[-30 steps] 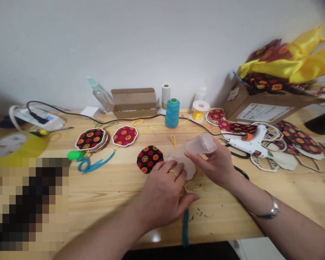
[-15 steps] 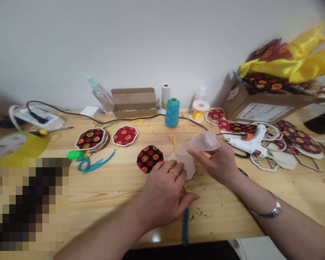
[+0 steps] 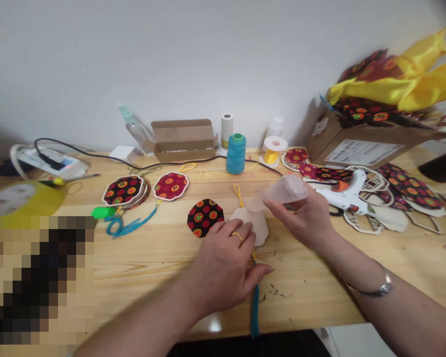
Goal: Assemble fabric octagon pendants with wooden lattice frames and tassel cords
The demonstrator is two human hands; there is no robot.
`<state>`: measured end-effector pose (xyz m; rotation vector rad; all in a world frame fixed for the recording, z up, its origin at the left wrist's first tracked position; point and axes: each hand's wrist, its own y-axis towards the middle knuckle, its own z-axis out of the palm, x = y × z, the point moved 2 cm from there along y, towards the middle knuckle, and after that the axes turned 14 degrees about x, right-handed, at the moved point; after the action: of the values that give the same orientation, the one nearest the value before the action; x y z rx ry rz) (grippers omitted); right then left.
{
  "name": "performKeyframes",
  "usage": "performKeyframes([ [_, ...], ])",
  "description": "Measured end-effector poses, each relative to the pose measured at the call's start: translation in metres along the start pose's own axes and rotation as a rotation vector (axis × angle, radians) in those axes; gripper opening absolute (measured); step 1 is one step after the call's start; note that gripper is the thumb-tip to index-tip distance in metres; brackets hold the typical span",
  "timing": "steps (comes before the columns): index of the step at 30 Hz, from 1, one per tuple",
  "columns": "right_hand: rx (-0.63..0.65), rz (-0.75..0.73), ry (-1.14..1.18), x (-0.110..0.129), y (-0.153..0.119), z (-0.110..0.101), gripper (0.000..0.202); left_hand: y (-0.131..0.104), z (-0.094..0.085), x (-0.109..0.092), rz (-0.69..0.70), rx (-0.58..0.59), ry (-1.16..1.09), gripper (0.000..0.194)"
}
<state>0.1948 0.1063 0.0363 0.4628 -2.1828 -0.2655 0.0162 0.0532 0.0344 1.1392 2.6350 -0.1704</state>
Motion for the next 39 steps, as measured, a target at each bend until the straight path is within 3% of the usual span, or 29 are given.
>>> performKeyframes([
  [13, 0.010, 0.018, -0.044, -0.002, 0.002, -0.008, 0.018, 0.000, -0.001, -0.001, 0.007, -0.015, 0.030, 0.049],
  [39, 0.069, -0.083, -0.152, 0.009, 0.004, -0.018, 0.009, 0.001, 0.000, 0.000, 0.013, -0.039, 0.038, 0.048],
])
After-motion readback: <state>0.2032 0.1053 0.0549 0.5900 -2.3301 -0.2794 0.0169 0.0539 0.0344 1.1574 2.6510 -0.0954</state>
